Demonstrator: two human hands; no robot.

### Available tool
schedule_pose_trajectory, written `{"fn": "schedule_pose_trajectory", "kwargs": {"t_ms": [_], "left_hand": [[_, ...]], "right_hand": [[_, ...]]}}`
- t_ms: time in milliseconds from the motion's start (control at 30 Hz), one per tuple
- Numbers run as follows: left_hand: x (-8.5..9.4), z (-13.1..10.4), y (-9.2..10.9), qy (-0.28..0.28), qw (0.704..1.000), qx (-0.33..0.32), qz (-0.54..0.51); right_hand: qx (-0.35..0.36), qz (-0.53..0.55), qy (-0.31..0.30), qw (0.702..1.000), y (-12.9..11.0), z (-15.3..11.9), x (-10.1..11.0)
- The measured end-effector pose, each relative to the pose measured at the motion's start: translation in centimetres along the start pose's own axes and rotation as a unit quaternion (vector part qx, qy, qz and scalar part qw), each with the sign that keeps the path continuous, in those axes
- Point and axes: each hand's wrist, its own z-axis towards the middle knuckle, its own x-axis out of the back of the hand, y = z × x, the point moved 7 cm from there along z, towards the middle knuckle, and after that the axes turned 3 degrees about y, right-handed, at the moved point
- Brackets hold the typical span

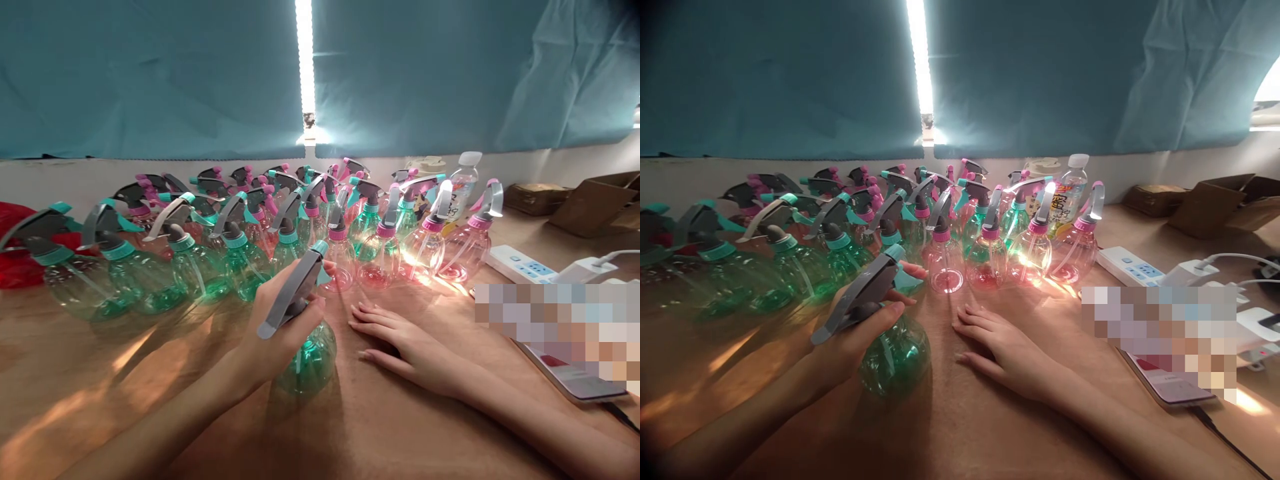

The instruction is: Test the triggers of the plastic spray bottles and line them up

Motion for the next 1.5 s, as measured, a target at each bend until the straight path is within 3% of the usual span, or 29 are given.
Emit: {"fn": "schedule_pose_trajectory", "kwargs": {"t_ms": [1500], "left_hand": [[-0.08,0.03,0.13,0.007,1.000,-0.011,0.017]], "right_hand": [[0.002,-0.006,0.004,1.000,0.69,-0.25,0.08]]}}
